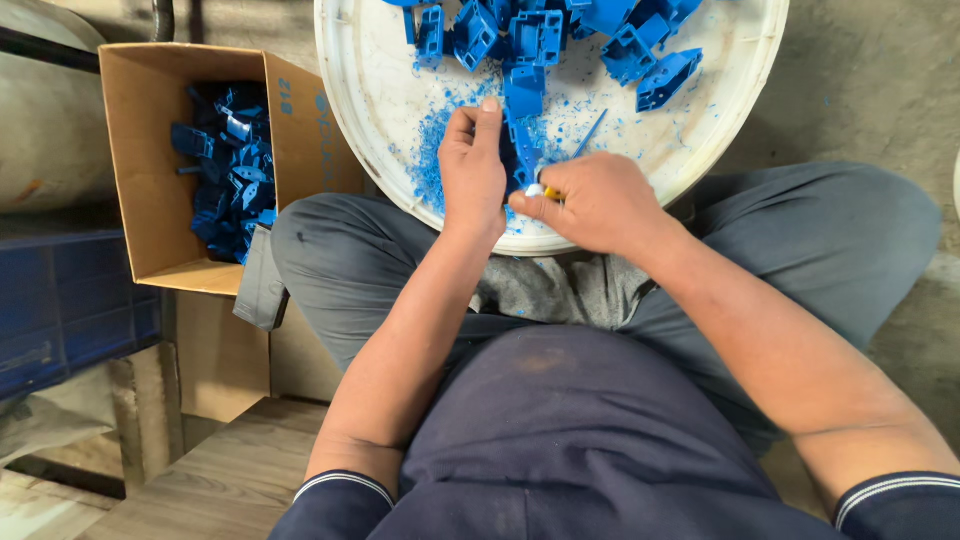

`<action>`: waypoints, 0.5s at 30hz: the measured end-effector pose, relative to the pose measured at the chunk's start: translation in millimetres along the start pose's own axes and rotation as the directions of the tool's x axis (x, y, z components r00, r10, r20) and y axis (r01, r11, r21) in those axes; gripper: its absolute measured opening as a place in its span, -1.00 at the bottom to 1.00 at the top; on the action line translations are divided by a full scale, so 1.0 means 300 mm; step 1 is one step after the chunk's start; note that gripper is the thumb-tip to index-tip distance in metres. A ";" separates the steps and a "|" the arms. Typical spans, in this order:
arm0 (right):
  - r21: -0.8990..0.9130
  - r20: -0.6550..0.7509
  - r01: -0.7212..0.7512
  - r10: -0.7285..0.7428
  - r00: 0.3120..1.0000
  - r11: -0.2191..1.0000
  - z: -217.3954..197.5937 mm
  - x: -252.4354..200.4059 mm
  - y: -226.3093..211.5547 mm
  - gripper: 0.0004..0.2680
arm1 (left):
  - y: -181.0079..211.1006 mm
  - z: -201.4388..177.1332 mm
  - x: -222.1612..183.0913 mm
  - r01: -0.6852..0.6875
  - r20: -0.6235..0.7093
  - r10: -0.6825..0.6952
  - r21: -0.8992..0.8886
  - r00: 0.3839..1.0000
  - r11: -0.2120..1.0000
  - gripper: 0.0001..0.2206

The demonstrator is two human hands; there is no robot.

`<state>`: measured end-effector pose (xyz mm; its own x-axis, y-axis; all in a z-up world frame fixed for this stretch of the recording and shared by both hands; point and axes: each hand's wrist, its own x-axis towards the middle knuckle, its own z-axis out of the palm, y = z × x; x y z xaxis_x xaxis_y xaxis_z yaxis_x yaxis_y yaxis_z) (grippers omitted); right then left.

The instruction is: The person uses a small yellow tool to remove excess plastic from various blue molded plastic parts while sitting on the floor.

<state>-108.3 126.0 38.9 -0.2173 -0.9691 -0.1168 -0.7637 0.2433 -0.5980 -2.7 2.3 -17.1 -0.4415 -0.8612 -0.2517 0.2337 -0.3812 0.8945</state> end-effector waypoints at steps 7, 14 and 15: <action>0.290 -0.159 0.013 0.035 0.987 0.957 -0.009 -0.011 -0.013 -0.59 | 0.039 -0.005 -0.014 0.038 0.002 -0.038 -0.160 0.999 0.986 -0.73; 0.284 -0.257 0.044 0.032 0.966 0.958 0.023 -0.001 -0.004 -0.54 | 0.040 0.010 -0.039 -0.028 0.060 0.038 -0.171 0.997 0.985 -0.71; 0.288 -0.261 0.052 0.027 0.965 0.956 0.027 -0.001 -0.001 -0.54 | 0.041 0.013 -0.042 -0.039 0.064 0.051 -0.169 0.997 0.985 -0.70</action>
<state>-103.1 125.7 32.7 -0.3888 -0.9179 0.0787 -0.5666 0.1709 -0.8060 2.3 9.7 -1.6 -0.4834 -0.8563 -0.1821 0.3942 -0.3986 0.8281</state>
